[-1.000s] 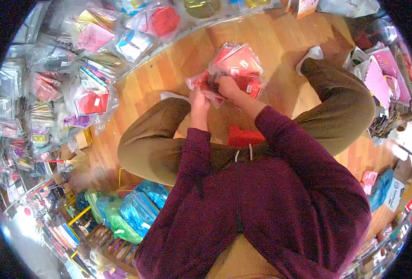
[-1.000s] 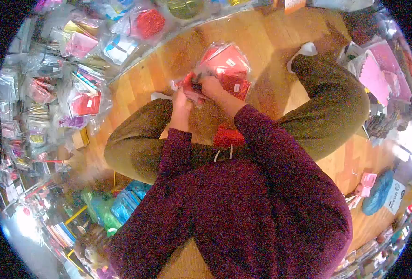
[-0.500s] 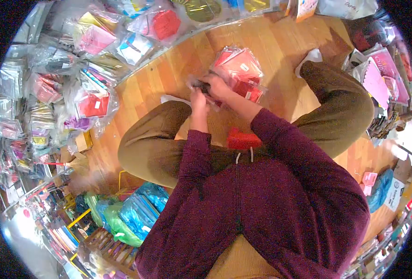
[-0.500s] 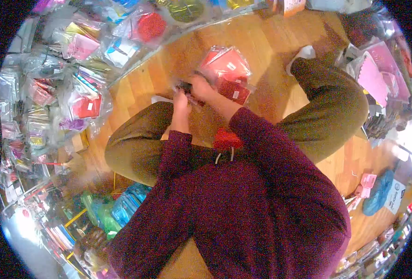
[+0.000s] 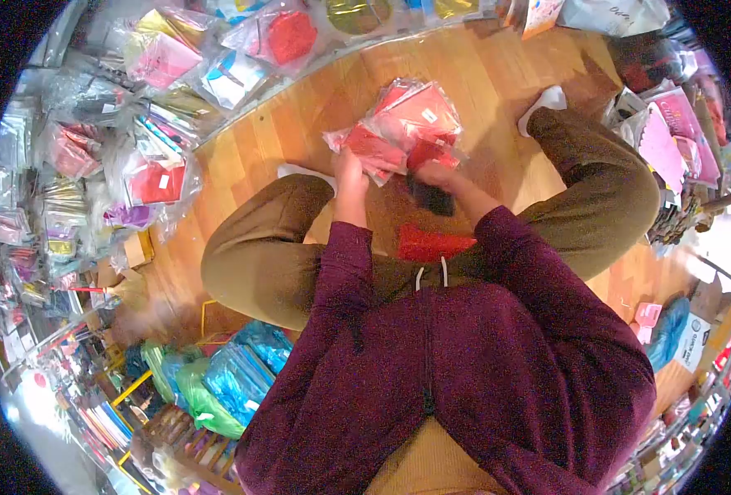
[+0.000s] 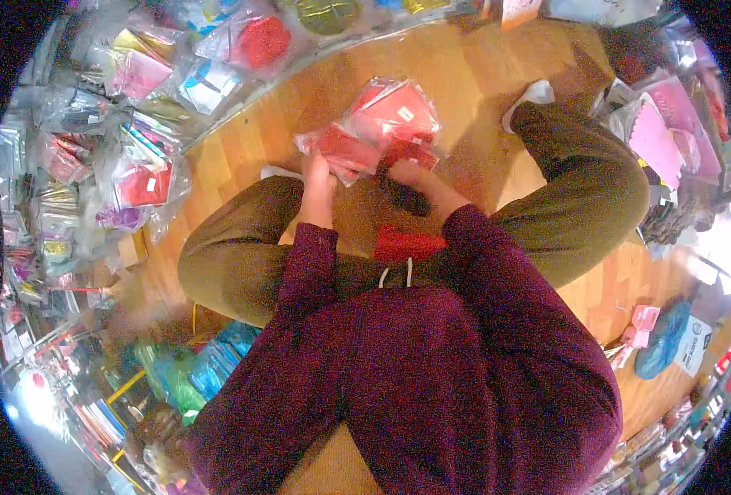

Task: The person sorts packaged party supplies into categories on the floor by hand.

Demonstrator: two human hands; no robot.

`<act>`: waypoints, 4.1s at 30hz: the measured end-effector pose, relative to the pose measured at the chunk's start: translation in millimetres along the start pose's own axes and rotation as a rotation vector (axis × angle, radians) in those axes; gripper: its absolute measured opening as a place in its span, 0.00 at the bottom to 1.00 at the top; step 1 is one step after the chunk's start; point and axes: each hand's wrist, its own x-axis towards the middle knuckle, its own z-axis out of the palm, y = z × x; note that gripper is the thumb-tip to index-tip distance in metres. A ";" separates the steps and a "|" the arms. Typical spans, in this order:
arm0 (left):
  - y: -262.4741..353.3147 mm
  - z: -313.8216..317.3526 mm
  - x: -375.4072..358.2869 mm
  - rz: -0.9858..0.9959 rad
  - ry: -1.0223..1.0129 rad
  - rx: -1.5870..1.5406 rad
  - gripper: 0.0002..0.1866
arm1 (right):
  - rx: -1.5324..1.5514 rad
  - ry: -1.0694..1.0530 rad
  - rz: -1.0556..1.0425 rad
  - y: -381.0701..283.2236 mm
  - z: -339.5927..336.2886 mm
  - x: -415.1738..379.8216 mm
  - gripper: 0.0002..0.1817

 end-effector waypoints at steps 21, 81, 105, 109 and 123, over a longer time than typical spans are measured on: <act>-2.3 -1.8 0.9 -0.008 0.019 0.023 0.16 | -1.092 0.673 -1.014 110.0 213.1 140.5 0.10; -7.9 -31.9 -0.5 0.087 -0.001 0.267 0.11 | 0.214 0.584 -0.203 -64.5 -65.9 92.1 0.19; -29.6 -37.8 18.2 0.046 0.109 -0.130 0.14 | -0.138 0.241 0.141 50.9 66.2 80.7 0.14; -25.1 -42.8 13.1 -0.069 0.090 -0.117 0.14 | -0.072 0.088 0.053 75.0 41.8 71.0 0.15; -23.8 -37.6 13.6 0.025 0.001 0.086 0.14 | 0.538 0.952 -0.202 -35.1 -108.1 -13.7 0.14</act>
